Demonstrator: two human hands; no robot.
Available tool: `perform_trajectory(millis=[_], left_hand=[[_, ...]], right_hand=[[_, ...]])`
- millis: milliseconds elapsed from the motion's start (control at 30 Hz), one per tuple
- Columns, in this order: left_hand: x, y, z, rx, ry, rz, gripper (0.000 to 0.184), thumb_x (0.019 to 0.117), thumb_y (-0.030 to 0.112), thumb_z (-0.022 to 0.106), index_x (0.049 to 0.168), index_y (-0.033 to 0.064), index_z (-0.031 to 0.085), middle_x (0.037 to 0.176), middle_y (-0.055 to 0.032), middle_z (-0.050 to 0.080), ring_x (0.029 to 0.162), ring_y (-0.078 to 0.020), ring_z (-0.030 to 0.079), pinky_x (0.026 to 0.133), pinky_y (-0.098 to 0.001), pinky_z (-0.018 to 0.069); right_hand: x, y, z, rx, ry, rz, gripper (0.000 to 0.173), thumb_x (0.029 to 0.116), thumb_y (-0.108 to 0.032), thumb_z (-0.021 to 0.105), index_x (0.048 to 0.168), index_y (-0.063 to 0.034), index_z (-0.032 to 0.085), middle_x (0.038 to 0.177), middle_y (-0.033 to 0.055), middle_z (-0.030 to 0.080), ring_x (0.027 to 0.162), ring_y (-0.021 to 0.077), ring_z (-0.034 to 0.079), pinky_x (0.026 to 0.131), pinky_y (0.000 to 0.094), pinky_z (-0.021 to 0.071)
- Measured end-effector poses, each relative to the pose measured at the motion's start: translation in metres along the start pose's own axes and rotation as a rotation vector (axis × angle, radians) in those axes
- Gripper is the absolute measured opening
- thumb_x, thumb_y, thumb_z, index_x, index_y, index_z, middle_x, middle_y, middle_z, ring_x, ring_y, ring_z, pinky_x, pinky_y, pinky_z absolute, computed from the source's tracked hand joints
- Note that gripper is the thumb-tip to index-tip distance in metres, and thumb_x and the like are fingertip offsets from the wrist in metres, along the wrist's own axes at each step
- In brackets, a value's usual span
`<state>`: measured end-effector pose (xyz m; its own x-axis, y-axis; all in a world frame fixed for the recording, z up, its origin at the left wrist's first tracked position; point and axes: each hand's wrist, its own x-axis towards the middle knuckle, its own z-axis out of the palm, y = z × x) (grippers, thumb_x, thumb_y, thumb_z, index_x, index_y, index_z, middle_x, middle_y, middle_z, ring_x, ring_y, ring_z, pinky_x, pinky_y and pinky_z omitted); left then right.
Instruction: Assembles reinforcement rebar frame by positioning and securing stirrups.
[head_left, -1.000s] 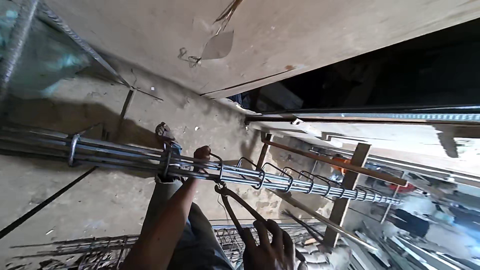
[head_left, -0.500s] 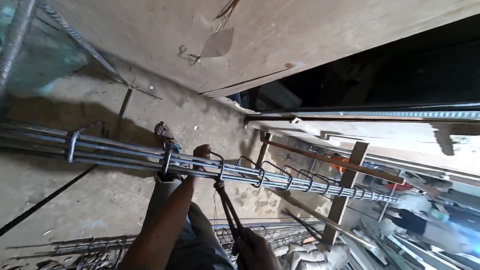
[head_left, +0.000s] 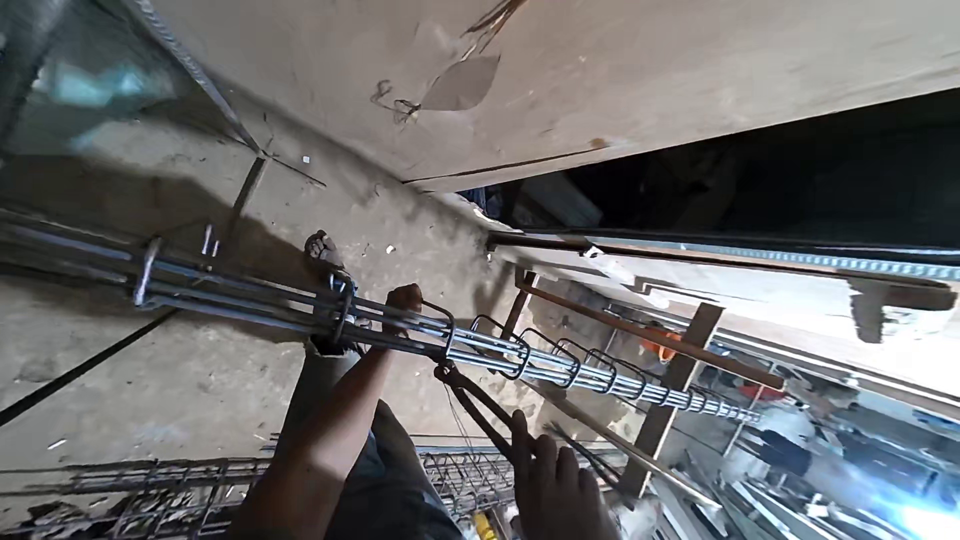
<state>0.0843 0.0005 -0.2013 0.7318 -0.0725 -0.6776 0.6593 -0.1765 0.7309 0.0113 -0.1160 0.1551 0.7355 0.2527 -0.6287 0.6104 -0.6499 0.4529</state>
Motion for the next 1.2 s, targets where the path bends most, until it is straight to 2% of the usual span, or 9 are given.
perform_trajectory(millis=[233, 400, 500, 567, 667, 800, 1000, 1100, 1200], left_hand=[[0.008, 0.004, 0.001, 0.109, -0.077, 0.015, 0.023, 0.1025, 0.004, 0.051, 0.098, -0.0103, 0.068, 0.095, -0.0296, 0.068, 0.096, -0.0432, 0.067, 0.087, -0.0582, 0.0491], [0.009, 0.004, 0.001, 0.019, -0.034, 0.121, 0.021, 0.0999, 0.003, 0.054, 0.088, -0.0093, 0.066, 0.081, -0.0251, 0.065, 0.082, -0.0385, 0.066, 0.076, -0.0558, 0.0504], [0.015, 0.001, 0.004, 0.014, 0.016, 0.159, 0.031, 0.1018, 0.011, 0.048, 0.079, -0.0031, 0.064, 0.072, -0.0190, 0.062, 0.075, -0.0356, 0.064, 0.070, -0.0555, 0.0487], [0.019, -0.002, 0.007, 0.001, 0.022, 0.181, 0.036, 0.1034, 0.016, 0.046, 0.079, -0.0025, 0.064, 0.070, -0.0182, 0.061, 0.072, -0.0349, 0.064, 0.068, -0.0560, 0.0487], [0.013, -0.004, 0.005, -0.036, 0.018, 0.167, 0.039, 0.1060, 0.020, 0.044, 0.081, -0.0028, 0.064, 0.068, -0.0171, 0.058, 0.067, -0.0321, 0.060, 0.065, -0.0532, 0.0479], [0.011, -0.004, 0.005, 0.000, 0.028, 0.178, 0.035, 0.1046, 0.015, 0.047, 0.084, -0.0059, 0.066, 0.072, -0.0197, 0.061, 0.072, -0.0331, 0.062, 0.069, -0.0532, 0.0492], [0.014, 0.001, 0.007, 0.208, -0.057, 0.126, 0.015, 0.0945, -0.003, 0.055, 0.094, -0.0122, 0.067, 0.088, -0.0276, 0.067, 0.089, -0.0401, 0.065, 0.085, -0.0547, 0.0494], [0.016, -0.003, 0.015, 0.069, 0.065, 0.169, 0.027, 0.1002, 0.006, 0.046, 0.082, -0.0048, 0.062, 0.070, -0.0120, 0.055, 0.068, -0.0225, 0.055, 0.067, -0.0417, 0.0459], [0.014, -0.008, 0.011, 0.001, 0.083, 0.191, 0.038, 0.1042, 0.020, 0.038, 0.080, 0.0001, 0.059, 0.065, -0.0056, 0.049, 0.060, -0.0159, 0.048, 0.060, -0.0364, 0.0427]], right_hand=[[0.070, 0.091, 0.009, 0.030, -0.036, -0.357, 0.048, 0.0917, -0.011, 0.066, 0.139, -0.0058, 0.059, 0.091, 0.0210, 0.068, 0.068, 0.0395, 0.070, 0.051, 0.0483, 0.0561], [0.038, 0.055, 0.006, 0.232, -0.225, -0.108, 0.050, 0.0917, -0.007, 0.068, 0.141, -0.0040, 0.058, 0.098, 0.0233, 0.069, 0.082, 0.0414, 0.071, 0.064, 0.0521, 0.0591], [0.014, 0.017, 0.008, 0.729, -0.637, 0.173, 0.044, 0.1048, -0.026, 0.054, 0.147, -0.0145, 0.052, 0.102, 0.0193, 0.070, 0.086, 0.0377, 0.072, 0.074, 0.0564, 0.0587], [0.000, -0.001, 0.027, 1.280, -0.690, 0.306, 0.037, 0.1029, -0.027, 0.059, 0.136, -0.0117, 0.063, 0.081, 0.0108, 0.070, 0.066, 0.0243, 0.066, 0.062, 0.0445, 0.0564], [-0.018, -0.030, 0.042, 2.221, -0.803, 0.493, 0.033, 0.1048, -0.022, 0.048, 0.131, -0.0070, 0.062, 0.066, -0.0029, 0.055, 0.046, 0.0047, 0.046, 0.039, 0.0225, 0.0412], [-0.026, -0.069, 0.058, 2.075, -0.545, 0.543, 0.029, 0.1021, -0.014, 0.057, 0.126, -0.0012, 0.066, 0.071, 0.0011, 0.064, 0.055, 0.0086, 0.057, 0.052, 0.0291, 0.0523], [-0.006, -0.147, 0.161, 1.660, 0.031, 0.416, 0.039, 0.0932, -0.014, 0.065, 0.128, 0.0043, 0.067, 0.077, 0.0066, 0.072, 0.060, 0.0085, 0.064, 0.060, 0.0297, 0.0570], [0.014, -0.174, 0.193, 1.568, 0.257, 0.380, 0.038, 0.0901, -0.011, 0.063, 0.124, 0.0065, 0.067, 0.081, 0.0104, 0.074, 0.065, 0.0140, 0.069, 0.065, 0.0330, 0.0607], [0.003, -0.175, 0.170, 1.796, 0.179, 0.406, 0.035, 0.0895, -0.011, 0.064, 0.119, 0.0058, 0.070, 0.079, 0.0067, 0.073, 0.064, 0.0087, 0.067, 0.065, 0.0287, 0.0598]])
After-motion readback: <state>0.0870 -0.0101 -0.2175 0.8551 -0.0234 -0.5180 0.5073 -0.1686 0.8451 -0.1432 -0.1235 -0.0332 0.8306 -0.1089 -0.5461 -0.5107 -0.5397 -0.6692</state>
